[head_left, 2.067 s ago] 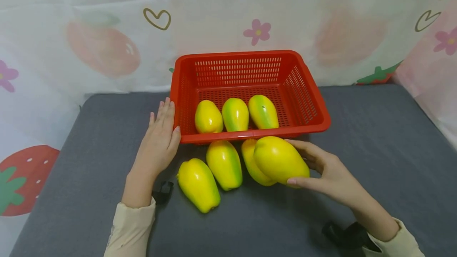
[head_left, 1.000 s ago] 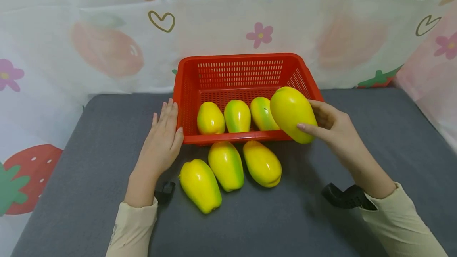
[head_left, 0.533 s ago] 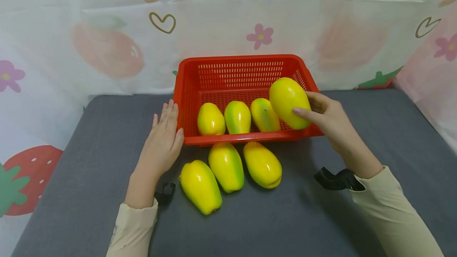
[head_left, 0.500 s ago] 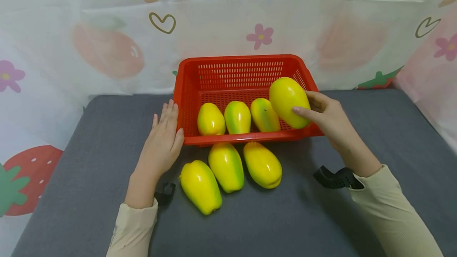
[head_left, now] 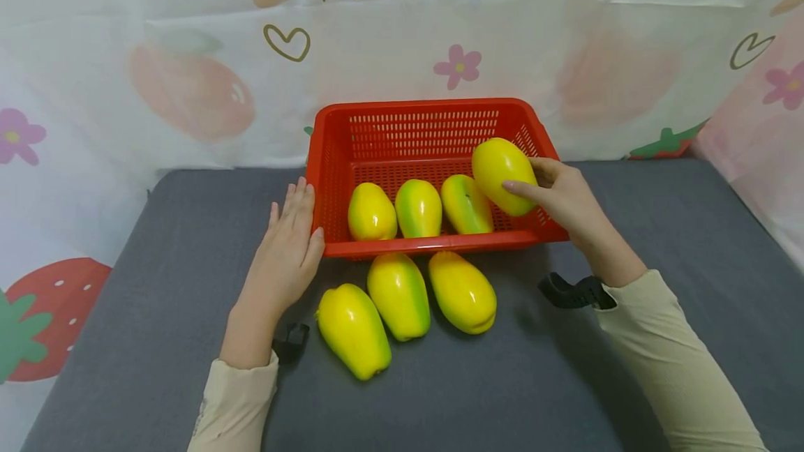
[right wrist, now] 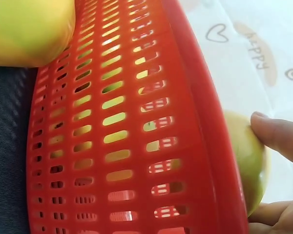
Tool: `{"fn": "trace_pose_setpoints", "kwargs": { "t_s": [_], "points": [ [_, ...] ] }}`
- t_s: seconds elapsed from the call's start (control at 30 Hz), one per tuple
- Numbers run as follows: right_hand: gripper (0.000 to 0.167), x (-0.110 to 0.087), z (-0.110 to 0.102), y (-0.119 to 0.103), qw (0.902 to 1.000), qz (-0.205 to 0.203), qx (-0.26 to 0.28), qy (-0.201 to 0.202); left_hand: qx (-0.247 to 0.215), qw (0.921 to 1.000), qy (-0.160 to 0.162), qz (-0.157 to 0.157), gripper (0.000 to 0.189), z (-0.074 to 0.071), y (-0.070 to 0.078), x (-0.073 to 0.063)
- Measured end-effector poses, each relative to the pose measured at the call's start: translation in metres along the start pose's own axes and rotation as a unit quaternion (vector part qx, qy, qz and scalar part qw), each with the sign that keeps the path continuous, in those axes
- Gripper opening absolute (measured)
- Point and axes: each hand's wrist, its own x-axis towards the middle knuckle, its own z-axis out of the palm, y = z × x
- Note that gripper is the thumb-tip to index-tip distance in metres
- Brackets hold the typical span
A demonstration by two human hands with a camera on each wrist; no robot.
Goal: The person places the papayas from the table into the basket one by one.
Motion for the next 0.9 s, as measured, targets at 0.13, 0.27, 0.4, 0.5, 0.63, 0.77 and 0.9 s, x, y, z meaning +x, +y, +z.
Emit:
{"fn": "trace_pose_setpoints", "kwargs": {
  "t_s": [0.13, 0.27, 0.4, 0.5, 0.63, 0.77, 0.9],
  "points": [
    [0.08, 0.0045, 0.0006, -0.0019, 0.9995, 0.006, -0.032, 0.0, 0.0, 1.0, 0.0, 0.001, 0.06, 0.0001, -0.0003, -0.0005],
    [0.081, 0.0074, -0.0002, -0.0025, 0.9958, 0.01, -0.091, 0.006, -0.002, 1.0, 0.001, 0.003, 0.06, 0.0002, -0.0002, -0.0003],
    [0.081, 0.008, -0.0012, -0.0022, 0.9879, 0.01, -0.155, 0.007, -0.001, 1.0, 0.001, 0.003, 0.06, -0.0001, 0.0, -0.0001],
    [0.08, 0.0087, -0.001, -0.0012, 0.9839, 0.004, -0.178, 0.007, 0.002, 1.0, 0.0, 0.003, 0.06, -0.0005, 0.0002, 0.0003],
    [0.08, 0.0101, 0.0004, -0.0014, 0.9813, 0.004, -0.192, 0.007, 0.002, 1.0, -0.002, 0.0, 0.06, -0.0004, 0.0004, 0.0003],
    [0.077, 0.0109, 0.0006, -0.0017, 0.9798, 0.001, -0.2, 0.009, 0.002, 1.0, -0.004, -0.002, 0.06, 0.0, 0.0004, 0.0002],
    [0.075, 0.011, -0.0001, -0.0006, 0.9794, -0.011, -0.201, 0.007, 0.002, 1.0, -0.002, -0.002, 0.06, 0.0, 0.0004, 0.0004]
  ]
}}
